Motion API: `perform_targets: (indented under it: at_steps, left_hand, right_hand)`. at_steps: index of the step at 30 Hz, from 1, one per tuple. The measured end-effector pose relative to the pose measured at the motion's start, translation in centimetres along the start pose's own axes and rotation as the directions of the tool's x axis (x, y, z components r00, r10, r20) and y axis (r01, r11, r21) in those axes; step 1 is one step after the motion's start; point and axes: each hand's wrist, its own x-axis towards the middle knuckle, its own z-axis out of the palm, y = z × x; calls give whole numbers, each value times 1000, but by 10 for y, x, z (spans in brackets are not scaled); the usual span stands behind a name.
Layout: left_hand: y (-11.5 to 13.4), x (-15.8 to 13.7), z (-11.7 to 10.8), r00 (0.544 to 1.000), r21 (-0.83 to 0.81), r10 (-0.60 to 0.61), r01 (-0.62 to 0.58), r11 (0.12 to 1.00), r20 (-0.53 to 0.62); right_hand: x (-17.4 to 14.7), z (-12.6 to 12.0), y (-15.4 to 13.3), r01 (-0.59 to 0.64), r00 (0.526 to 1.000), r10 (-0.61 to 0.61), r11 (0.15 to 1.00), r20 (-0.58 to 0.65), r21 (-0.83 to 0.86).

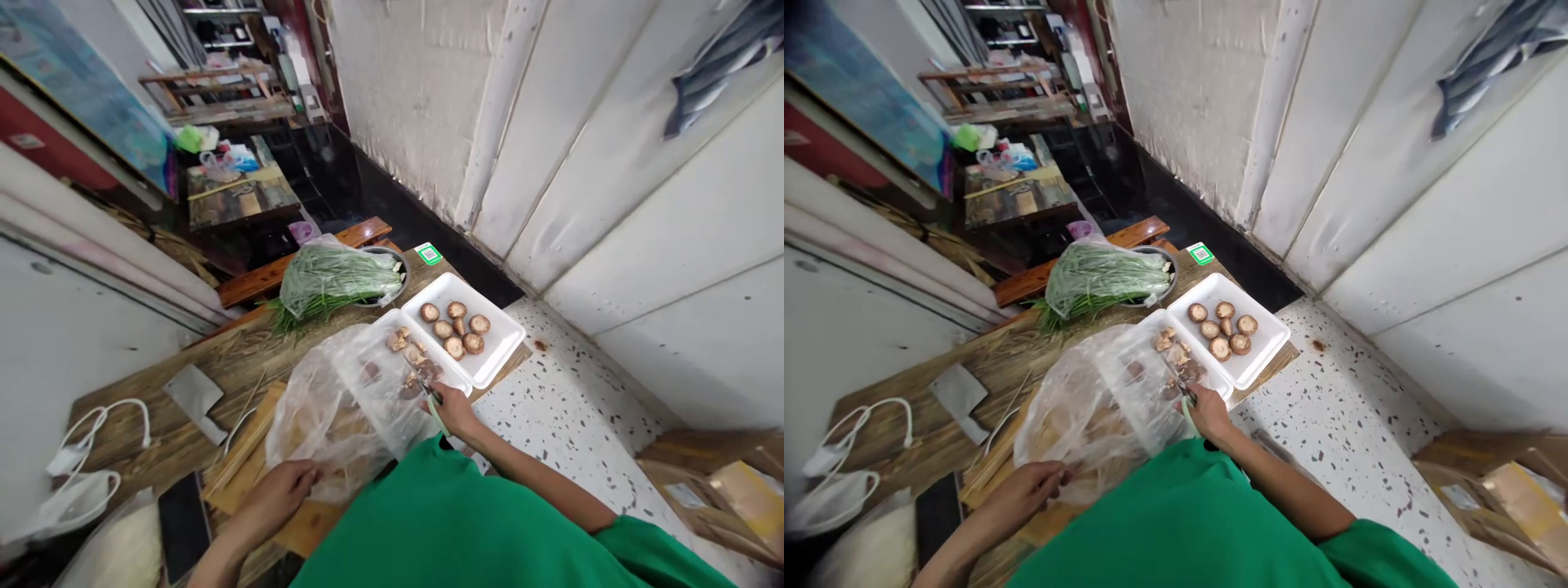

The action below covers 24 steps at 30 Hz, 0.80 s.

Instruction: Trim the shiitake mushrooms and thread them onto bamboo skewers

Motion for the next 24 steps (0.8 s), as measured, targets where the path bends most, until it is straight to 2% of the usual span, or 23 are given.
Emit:
perform_targets:
  at_steps: [2, 5, 7, 11, 13, 14, 16, 18, 19, 21, 24]
  left_hand:
    - [-19, 0, 11, 993, 50, -24, 30, 998, -113]
    - [-31, 2, 29, 976, 67, 43, -29, 997, -215]
    - [-23, 3, 38, 975, 107, 79, -58, 993, -207]
    - [11, -1, 44, 976, 297, 87, -24, 955, -202]
    - [25, -1, 44, 943, 319, 200, -110, 941, -265]
    - [28, 1, 44, 913, 295, 274, -184, 938, -303]
    - [30, 12, 44, 842, 235, 381, -310, 921, -382]
    - [28, 33, 42, 805, 219, 408, -345, 913, -431]
    - [28, 46, 41, 808, 228, 403, -335, 914, -431]
    - [32, 73, 36, 843, 241, 392, -320, 916, -368]
    - [53, 116, 27, 874, 198, 437, -399, 895, -212]
  right_hand:
    - [0, 4, -14, 59, 998, -59, 998, 0, -27]
    - [7, 16, -44, 183, 983, -177, 973, 58, -141]
    - [16, 28, -66, 234, 971, -213, 944, 110, -232]
    - [35, 57, -101, 229, 968, -183, 921, 169, -316]
    - [41, 65, -107, 218, 970, -173, 932, 170, -291]
    - [44, 65, -108, 214, 971, -175, 939, 161, -268]
    - [47, 56, -103, 203, 976, -178, 955, 128, -216]
    - [50, 37, -94, 186, 981, -175, 970, 83, -157]
    - [52, 25, -89, 180, 983, -173, 975, 62, -131]
    - [58, -1, -80, 179, 984, -177, 980, 38, -84]
    - [65, -33, -70, 191, 980, -195, 974, 25, 118]
